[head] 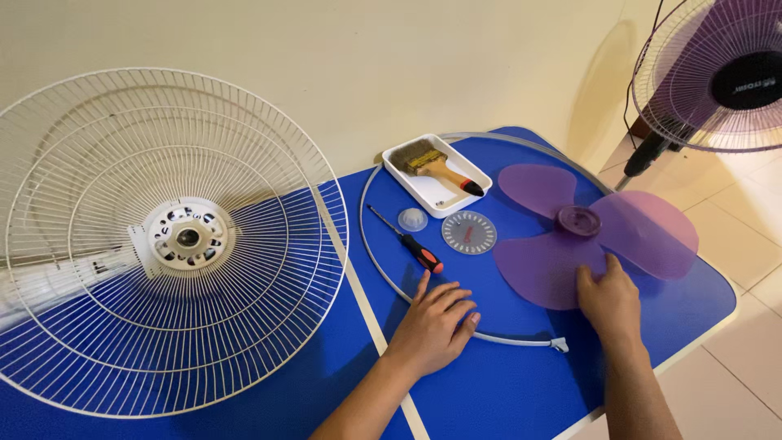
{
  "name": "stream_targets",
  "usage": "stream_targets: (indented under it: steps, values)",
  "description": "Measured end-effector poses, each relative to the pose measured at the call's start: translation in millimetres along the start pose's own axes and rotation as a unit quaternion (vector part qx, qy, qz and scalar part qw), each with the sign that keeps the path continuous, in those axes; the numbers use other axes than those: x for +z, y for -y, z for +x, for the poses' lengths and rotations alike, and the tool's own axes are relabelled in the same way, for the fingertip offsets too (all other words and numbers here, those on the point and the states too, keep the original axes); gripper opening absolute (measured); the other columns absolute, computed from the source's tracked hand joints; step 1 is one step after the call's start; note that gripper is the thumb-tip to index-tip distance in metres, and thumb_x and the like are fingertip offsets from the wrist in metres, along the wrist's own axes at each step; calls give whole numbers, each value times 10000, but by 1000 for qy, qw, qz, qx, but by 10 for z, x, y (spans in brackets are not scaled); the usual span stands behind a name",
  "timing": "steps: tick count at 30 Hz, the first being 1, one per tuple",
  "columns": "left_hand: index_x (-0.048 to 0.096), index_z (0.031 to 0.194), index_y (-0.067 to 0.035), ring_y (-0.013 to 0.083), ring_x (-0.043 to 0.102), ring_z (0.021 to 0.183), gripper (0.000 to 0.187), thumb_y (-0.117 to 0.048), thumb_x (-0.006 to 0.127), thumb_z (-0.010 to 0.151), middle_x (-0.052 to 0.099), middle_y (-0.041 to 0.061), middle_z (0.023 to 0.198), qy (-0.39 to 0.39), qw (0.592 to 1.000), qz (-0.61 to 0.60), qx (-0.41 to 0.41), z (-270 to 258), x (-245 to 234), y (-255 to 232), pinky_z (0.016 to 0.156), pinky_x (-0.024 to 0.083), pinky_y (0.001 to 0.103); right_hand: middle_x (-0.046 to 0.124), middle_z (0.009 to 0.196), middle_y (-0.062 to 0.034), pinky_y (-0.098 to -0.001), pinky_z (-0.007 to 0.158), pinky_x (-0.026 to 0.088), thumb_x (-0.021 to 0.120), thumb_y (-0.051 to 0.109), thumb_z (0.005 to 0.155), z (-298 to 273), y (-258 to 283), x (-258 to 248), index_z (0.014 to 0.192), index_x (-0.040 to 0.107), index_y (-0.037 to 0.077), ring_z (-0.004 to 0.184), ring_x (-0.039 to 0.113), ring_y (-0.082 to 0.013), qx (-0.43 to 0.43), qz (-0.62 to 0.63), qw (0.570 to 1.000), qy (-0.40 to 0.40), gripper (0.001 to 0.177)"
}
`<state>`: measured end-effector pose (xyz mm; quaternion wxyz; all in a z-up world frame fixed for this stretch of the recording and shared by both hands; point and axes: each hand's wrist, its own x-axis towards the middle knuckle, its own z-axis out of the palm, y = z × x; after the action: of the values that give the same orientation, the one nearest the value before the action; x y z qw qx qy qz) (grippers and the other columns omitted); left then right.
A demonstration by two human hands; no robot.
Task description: The person removes the front grill and fan blades from a standing fan, then uses a screwdriver to loosen the motor housing screws. The fan parts are placed on a nearby table.
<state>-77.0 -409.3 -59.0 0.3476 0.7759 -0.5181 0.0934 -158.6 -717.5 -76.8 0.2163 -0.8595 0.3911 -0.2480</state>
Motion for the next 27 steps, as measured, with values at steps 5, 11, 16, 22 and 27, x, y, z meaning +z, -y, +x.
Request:
stream_targets:
  steps: [5, 11, 16, 22, 27]
  values:
    - [740, 1077, -60, 299, 584, 1338, 208, -215, 616, 1015, 694, 111, 1276, -86, 996, -27, 6, -38, -162, 1, 1240, 217, 642, 531, 1322, -333, -605, 950, 459, 665, 413, 918, -269, 375, -298, 1474, 547, 39, 1162, 566, -530, -14, -100, 993, -54, 680]
    - [697, 1196, -66, 318, 548, 1361, 257, -195, 663, 976, 629, 113, 1387, -146, 988, 47, 5, -411, -823, 188, 1226, 253, 639, 591, 1268, -268, -548, 1016, 452, 681, 344, 945, -508, 1263, -344, 1363, 623, 51, 1189, 575, -453, -258, 3, 964, -63, 514]
    - [625, 1294, -69, 371, 501, 1389, 390, -239, 687, 949, 559, 142, 1428, -215, 957, 195, -23, -1157, -1645, 419, 1223, 233, 661, 622, 1205, -243, -459, 895, 544, 679, 374, 897, -850, 2228, 121, 1412, 556, 74, 1103, 659, -355, -290, 167, 924, 183, 608]
    - [260, 1546, 13, 504, 223, 1487, 797, -323, 672, 952, 268, 352, 1559, -366, 778, 477, -185, -2302, -2641, 720, 1173, 41, 705, 585, 1272, -280, -433, 890, 556, 672, 414, 911, -1218, 3127, 961, 1531, 228, -63, 1091, 672, -346, -287, 311, 869, 255, 899]
    - [189, 1561, 94, 476, 301, 1472, 792, -185, 655, 984, 293, 373, 1580, -514, 776, 186, -315, -2687, -2947, 1012, 1217, 237, 554, 696, 1164, -239, -420, 884, 572, 579, 419, 1006, -1279, 3527, 1470, 1398, 484, -66, 1026, 698, -323, -51, 496, 806, 318, 630]
